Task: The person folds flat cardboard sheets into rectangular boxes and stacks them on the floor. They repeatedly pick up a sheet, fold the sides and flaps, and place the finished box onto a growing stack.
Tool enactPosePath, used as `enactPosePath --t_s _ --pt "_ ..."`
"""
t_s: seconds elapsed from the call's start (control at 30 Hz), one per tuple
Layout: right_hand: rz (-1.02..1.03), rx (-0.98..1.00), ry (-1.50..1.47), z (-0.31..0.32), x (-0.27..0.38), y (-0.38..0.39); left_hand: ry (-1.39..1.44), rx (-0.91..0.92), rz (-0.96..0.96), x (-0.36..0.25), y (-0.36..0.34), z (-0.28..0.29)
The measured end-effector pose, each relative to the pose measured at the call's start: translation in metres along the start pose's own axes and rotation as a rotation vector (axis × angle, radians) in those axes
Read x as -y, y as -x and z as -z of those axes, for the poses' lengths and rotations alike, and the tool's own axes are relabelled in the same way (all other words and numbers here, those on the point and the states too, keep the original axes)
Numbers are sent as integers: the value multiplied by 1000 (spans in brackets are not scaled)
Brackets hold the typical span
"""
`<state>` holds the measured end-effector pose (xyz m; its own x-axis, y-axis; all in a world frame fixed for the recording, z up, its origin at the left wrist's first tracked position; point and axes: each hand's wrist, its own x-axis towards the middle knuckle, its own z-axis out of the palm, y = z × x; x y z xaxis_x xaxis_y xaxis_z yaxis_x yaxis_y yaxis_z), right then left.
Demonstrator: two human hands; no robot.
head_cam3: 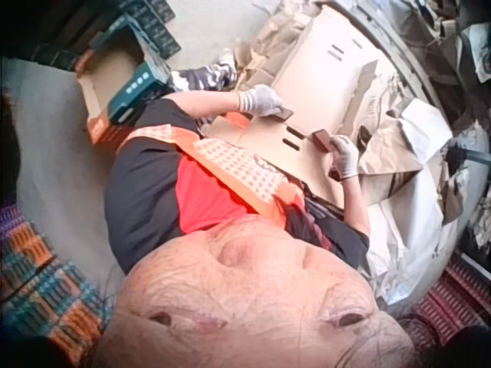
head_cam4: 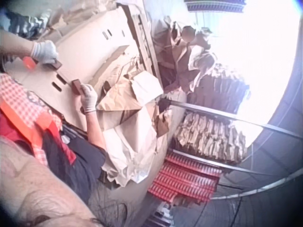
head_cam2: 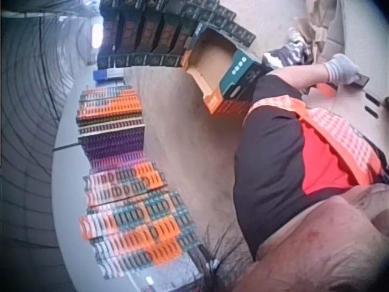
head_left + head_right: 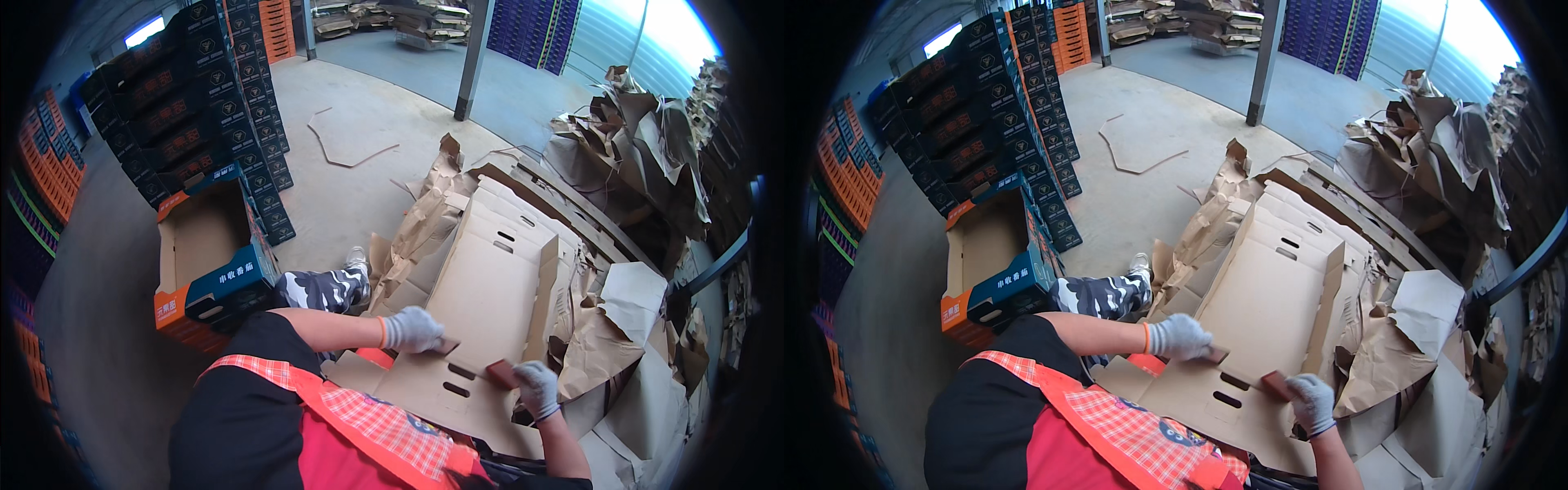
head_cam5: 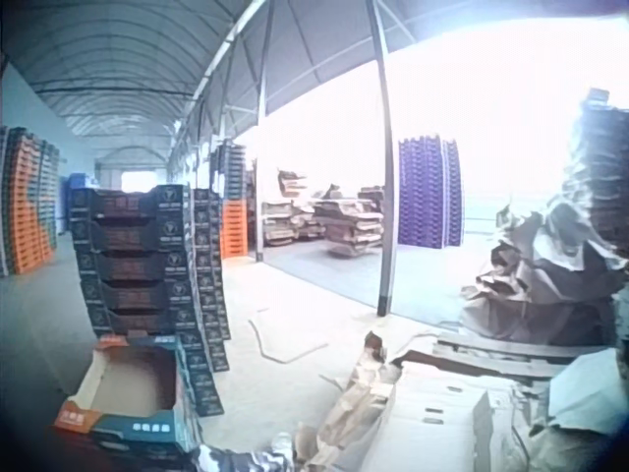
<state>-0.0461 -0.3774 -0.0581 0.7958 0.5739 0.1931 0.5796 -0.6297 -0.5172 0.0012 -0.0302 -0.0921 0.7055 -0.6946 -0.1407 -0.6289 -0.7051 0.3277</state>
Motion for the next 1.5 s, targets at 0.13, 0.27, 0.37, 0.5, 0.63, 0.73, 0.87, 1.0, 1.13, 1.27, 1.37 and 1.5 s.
enactPosePath --t_s 0.13,0.27,0.37,0.5,0.63,0.73,0.87,1.0,1.13,1.27,1.37,1.5 --pt "-37 883 -112 -28 58 23 511 696 -198 -30 65 -27" --pt "-395 1136 -146 -29 45 16 762 990 -239 -25 61 -18" --pt "-248 620 -46 -24 -1 6 307 394 -196 9 31 -6" --pt "-194 -248 216 -73 -60 -7 -156 -206 517 41 0 -32" --pt "-938 -707 -958 -122 -96 -3 1224 -553 552 39 -13 -66" --pt "-858 -577 -1257 -100 -108 -3 1875 -603 517 26 -15 -71" --pt "-734 -452 -1246 -3 -70 -20 2128 -861 592 -7 -13 -74" --pt "-487 -419 -638 85 32 -58 2598 -363 589 -56 -34 -102" --pt "-166 -213 390 81 126 -95 2498 190 702 -80 -59 -120" --pt "-197 -207 -49 47 122 -122 918 175 -10 -92 -15 -79" --pt "-167 -784 -329 41 79 -128 302 -630 -369 -110 24 -3" --pt "-215 -796 213 40 41 -118 -25 -609 -442 -113 -23 103"
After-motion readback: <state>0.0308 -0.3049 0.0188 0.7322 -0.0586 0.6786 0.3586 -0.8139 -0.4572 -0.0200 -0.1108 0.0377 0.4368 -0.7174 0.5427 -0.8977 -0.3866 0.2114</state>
